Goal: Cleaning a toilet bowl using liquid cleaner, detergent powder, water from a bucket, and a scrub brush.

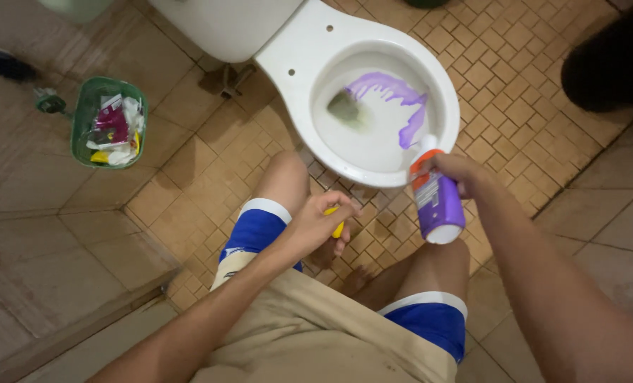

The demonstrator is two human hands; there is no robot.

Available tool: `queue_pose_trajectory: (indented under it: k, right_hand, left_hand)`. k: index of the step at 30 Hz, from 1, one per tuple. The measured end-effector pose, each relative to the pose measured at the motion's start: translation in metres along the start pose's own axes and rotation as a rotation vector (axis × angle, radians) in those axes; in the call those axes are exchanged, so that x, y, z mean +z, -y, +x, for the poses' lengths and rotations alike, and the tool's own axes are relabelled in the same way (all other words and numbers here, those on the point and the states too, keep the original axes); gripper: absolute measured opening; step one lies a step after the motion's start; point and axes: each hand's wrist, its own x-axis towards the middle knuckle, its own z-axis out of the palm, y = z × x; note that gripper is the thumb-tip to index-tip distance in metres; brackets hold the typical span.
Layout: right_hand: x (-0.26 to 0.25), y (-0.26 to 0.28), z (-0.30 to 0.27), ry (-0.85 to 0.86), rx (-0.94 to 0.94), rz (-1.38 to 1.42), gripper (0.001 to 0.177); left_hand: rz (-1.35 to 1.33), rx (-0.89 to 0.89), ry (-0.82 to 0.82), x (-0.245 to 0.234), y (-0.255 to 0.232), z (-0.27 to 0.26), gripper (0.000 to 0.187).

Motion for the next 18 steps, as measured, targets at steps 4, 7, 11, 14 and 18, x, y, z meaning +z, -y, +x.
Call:
queue_pose_trajectory:
  k: [4,7,11,14,18]
  right_hand:
    - [0.015,-0.014,-0.003,0.049,0.026,-0.07,0.032]
    - [0.041,-0.004,-0.019,0.048,0.086,-0.097,0.033]
    - [0.063,0.006,-0.001,0.139,0.141,-0.132,0.038]
    - [0.083,0.026,-0.001,0.269,0.083,-0.215,0.038]
    - [0.115,0.058,-0.011,0.28,0.081,-0.274,0.039]
  left_hand:
    - [0.002,0.049,0.009,0.002,0.006,-0.001,0.023]
    - [-0.016,0.047,-0.004,0.004,-0.002,-0.01,0.022]
    - [-0.041,0.076,-0.007,-0.002,0.0,-0.019,0.022]
    - [-0.041,0.064,-0.047,-0.008,0.006,-0.019,0.022]
    - [-0.1,0.108,-0.059,-0.019,0.02,-0.019,0.022]
